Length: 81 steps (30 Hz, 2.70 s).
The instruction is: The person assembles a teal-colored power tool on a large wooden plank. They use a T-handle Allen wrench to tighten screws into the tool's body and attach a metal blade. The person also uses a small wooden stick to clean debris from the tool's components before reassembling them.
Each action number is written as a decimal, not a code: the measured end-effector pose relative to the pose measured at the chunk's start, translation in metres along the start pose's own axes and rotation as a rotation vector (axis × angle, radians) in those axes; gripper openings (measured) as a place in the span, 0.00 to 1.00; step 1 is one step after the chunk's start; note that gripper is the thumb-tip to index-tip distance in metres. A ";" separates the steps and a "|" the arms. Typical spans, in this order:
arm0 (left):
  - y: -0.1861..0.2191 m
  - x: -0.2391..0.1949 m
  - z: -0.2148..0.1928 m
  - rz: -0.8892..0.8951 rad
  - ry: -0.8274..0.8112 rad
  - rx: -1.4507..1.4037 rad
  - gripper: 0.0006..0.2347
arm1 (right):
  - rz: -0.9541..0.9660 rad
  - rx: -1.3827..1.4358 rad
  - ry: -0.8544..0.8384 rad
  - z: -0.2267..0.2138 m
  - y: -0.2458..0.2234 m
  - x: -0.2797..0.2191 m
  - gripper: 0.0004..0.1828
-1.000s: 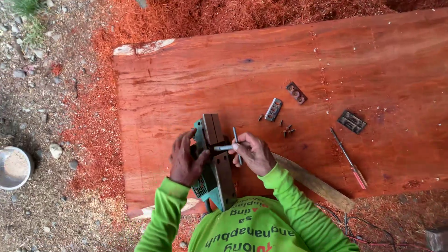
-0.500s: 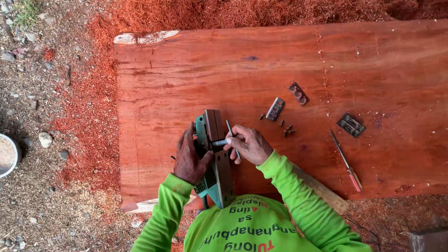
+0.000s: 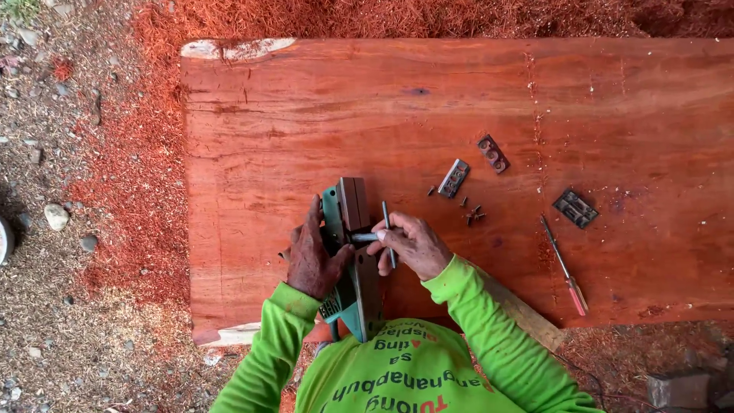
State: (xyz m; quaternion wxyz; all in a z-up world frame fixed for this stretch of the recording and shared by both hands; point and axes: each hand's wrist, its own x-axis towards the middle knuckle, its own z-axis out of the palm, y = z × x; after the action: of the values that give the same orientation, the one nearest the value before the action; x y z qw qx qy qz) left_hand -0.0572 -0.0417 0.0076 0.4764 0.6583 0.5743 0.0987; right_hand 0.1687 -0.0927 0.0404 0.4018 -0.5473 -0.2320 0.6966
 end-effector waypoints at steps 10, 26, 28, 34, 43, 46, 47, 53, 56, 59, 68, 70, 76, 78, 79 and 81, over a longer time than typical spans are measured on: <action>0.028 0.012 -0.011 0.025 0.025 0.013 0.49 | 0.017 -0.166 0.057 0.015 0.000 -0.001 0.09; 0.088 0.079 0.021 -0.098 0.023 0.187 0.36 | 0.034 -0.352 0.559 0.047 0.004 0.026 0.06; 0.085 0.078 0.024 -0.105 0.042 0.170 0.32 | 0.011 -0.580 0.567 0.038 0.036 0.042 0.08; 0.095 0.067 0.020 -0.054 0.138 0.054 0.19 | 0.020 -0.795 0.564 0.041 0.028 0.039 0.10; 0.087 0.062 0.027 0.057 0.261 0.042 0.17 | -0.068 -0.811 0.512 0.044 0.020 0.039 0.05; 0.087 0.053 0.022 0.108 0.275 -0.044 0.16 | -0.312 -0.927 0.453 0.013 0.084 0.052 0.07; 0.087 0.050 0.019 0.140 0.286 -0.119 0.15 | -0.565 -1.023 0.385 -0.001 0.113 0.057 0.10; 0.075 0.052 0.012 0.249 0.231 -0.245 0.20 | -0.768 -0.794 0.171 0.021 -0.007 0.038 0.05; 0.068 0.049 0.004 0.431 0.214 -0.313 0.27 | -0.914 -1.086 0.026 0.004 -0.016 0.046 0.13; 0.063 0.047 -0.003 0.625 0.292 -0.257 0.20 | -1.053 -1.395 -0.138 -0.009 -0.029 0.055 0.23; 0.058 0.009 -0.011 0.776 0.108 0.451 0.26 | -0.463 -1.373 -0.012 0.004 -0.029 0.010 0.16; 0.053 0.009 -0.008 0.750 0.097 0.466 0.26 | -0.516 -1.139 -0.008 0.002 -0.027 -0.002 0.22; 0.018 0.034 0.005 0.724 0.085 0.423 0.16 | -0.374 -0.114 0.038 -0.013 0.035 0.009 0.30; 0.007 0.042 0.011 0.732 0.101 0.402 0.13 | -0.321 0.120 0.023 -0.015 0.053 0.019 0.34; 0.007 0.044 0.013 0.691 0.100 0.358 0.12 | -0.228 0.250 0.005 -0.015 0.058 0.022 0.35; 0.003 0.051 0.015 0.655 0.092 0.314 0.12 | -0.138 0.382 -0.008 -0.013 0.056 0.021 0.36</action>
State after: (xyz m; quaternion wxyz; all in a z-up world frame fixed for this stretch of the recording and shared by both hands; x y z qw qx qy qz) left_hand -0.0286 -0.0061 -0.0189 0.2863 0.8674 0.3619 0.1862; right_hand 0.1622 -0.1087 -0.0185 0.5442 -0.4413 -0.1344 0.7007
